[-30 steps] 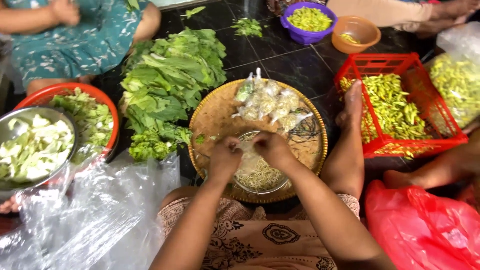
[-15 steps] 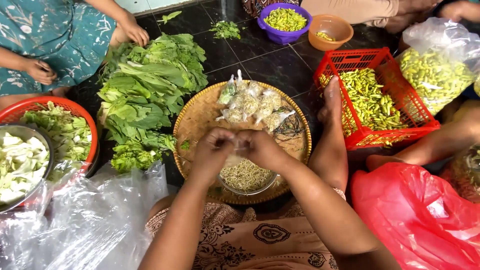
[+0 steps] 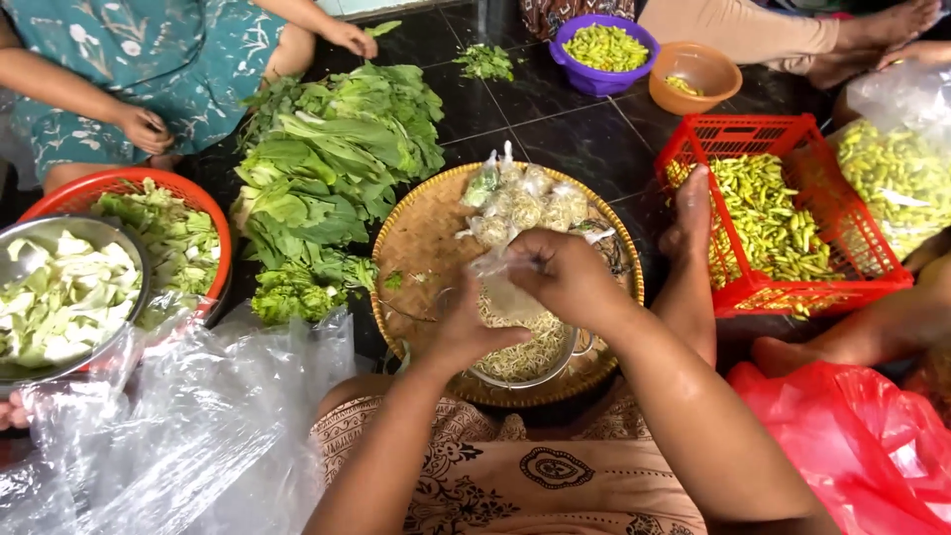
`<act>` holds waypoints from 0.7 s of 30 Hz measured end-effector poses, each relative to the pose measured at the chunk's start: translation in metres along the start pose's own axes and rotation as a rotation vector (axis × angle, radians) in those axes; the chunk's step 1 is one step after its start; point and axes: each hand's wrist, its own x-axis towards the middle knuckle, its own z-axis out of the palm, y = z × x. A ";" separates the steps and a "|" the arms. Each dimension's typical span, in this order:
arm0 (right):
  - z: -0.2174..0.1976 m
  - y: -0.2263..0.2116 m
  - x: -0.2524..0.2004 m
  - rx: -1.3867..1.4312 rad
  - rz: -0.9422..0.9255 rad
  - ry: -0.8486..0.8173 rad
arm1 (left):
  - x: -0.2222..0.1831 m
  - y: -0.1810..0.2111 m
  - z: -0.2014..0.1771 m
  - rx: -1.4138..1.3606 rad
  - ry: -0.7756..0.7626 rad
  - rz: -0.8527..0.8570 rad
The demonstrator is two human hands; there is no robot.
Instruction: A person sitting on the floor is picking up bean sprouts from a bowl and placing them into small plastic bags for packaging.
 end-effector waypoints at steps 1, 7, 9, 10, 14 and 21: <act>0.001 -0.003 0.001 -0.001 -0.005 -0.003 | 0.006 -0.008 0.008 -0.001 0.005 0.000; 0.005 0.000 -0.008 0.122 -0.062 -0.019 | 0.025 -0.051 0.055 -0.582 0.093 0.159; -0.001 0.003 -0.010 0.193 -0.050 0.090 | 0.007 -0.027 0.033 -0.650 -0.009 0.186; -0.005 0.012 -0.009 0.192 -0.051 0.091 | -0.002 -0.015 0.022 -0.649 -0.010 0.187; -0.011 0.042 -0.014 0.219 0.064 0.269 | -0.012 -0.010 -0.002 -0.569 -0.213 0.075; 0.028 0.021 -0.064 -0.982 -0.709 0.065 | -0.011 -0.015 -0.018 0.086 -0.382 0.074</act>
